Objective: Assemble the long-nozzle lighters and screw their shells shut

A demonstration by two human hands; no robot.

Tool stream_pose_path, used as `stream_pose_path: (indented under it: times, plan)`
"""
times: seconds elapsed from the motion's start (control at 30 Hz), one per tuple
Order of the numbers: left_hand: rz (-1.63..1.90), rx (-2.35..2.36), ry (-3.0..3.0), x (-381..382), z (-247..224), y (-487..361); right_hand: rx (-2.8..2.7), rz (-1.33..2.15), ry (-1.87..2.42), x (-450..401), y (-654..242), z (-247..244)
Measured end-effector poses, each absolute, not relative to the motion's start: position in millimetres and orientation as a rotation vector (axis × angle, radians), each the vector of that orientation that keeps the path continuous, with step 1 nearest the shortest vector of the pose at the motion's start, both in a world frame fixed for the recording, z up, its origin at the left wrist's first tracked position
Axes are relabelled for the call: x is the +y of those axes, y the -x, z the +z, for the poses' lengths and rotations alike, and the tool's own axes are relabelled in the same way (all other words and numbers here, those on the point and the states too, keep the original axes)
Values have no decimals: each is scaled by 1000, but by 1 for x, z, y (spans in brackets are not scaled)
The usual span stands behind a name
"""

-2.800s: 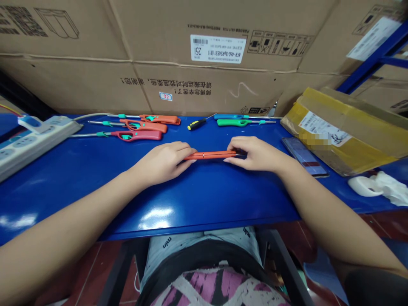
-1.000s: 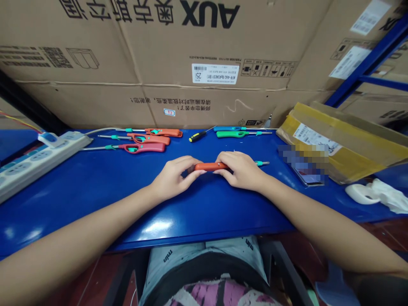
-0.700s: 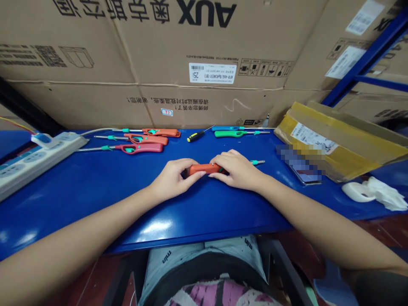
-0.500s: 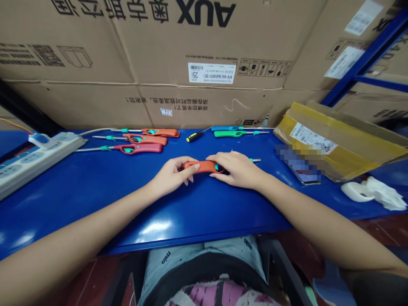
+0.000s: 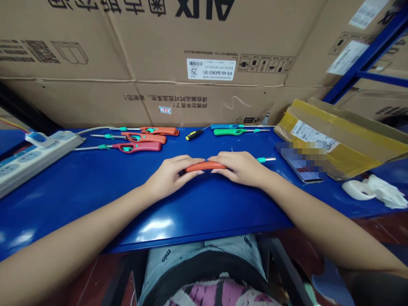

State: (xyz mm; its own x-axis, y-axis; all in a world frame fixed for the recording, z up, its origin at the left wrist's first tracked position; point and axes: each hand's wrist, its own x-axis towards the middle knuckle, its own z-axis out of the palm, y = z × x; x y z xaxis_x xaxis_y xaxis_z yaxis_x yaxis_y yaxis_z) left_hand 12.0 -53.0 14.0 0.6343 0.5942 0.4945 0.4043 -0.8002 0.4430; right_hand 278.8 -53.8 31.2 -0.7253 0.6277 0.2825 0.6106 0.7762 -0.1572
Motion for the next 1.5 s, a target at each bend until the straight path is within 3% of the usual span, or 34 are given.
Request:
stream_pose_path:
  times: [0.73, 1.23, 1.5]
  plan:
    - [717, 734, -2845, -55, 19, -11, -2730, 345, 1052, -58, -274, 38]
    - [640, 781, -2781, -42, 29, 5, -2803, 162, 1182, -50, -287, 41]
    - [723, 717, -2865, -33, 30, 14, -2773, 249, 1166, -46, -294, 45]
